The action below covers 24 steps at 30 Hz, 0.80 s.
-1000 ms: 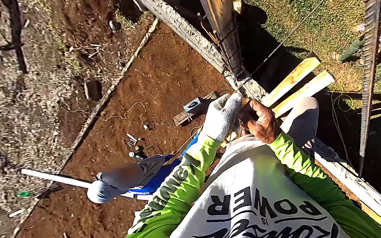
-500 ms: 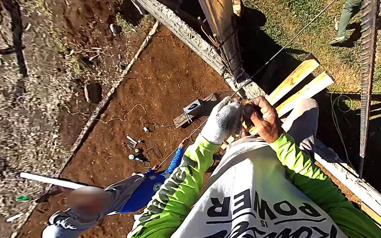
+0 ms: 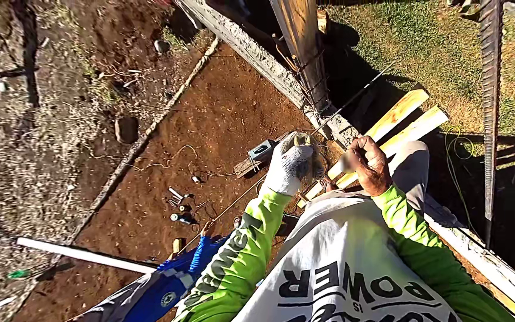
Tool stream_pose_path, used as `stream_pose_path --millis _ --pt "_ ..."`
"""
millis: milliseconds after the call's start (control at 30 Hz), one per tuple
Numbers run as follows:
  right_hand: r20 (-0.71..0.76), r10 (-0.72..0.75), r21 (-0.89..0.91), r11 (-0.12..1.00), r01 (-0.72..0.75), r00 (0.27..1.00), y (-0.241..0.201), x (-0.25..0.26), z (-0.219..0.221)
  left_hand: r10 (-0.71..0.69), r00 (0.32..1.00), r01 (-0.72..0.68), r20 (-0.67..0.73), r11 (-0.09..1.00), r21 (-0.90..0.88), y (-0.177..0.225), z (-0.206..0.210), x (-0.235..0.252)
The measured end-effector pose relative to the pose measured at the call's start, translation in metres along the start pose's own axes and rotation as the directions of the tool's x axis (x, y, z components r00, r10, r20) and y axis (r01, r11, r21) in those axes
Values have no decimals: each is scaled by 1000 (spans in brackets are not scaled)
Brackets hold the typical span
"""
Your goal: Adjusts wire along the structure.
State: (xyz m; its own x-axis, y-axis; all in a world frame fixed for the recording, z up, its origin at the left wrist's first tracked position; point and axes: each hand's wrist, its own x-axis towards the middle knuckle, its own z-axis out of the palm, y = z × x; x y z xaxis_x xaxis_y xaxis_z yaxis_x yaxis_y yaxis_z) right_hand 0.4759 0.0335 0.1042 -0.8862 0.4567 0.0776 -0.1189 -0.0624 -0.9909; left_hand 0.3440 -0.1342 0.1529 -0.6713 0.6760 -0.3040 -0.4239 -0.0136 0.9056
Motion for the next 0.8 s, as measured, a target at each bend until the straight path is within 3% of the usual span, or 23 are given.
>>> stream_pose_path --millis 200,333,800 --pt "142 62 -132 990 -43 988 17 -5 5 71 997 -72 9 996 52 13 10 -1" --pt "201 -21 -137 989 49 979 19 -3 10 73 997 -70 -23 992 106 21 20 -5" --pt "158 -145 -76 984 159 977 -3 12 22 54 997 -60 46 986 155 17 22 -9"
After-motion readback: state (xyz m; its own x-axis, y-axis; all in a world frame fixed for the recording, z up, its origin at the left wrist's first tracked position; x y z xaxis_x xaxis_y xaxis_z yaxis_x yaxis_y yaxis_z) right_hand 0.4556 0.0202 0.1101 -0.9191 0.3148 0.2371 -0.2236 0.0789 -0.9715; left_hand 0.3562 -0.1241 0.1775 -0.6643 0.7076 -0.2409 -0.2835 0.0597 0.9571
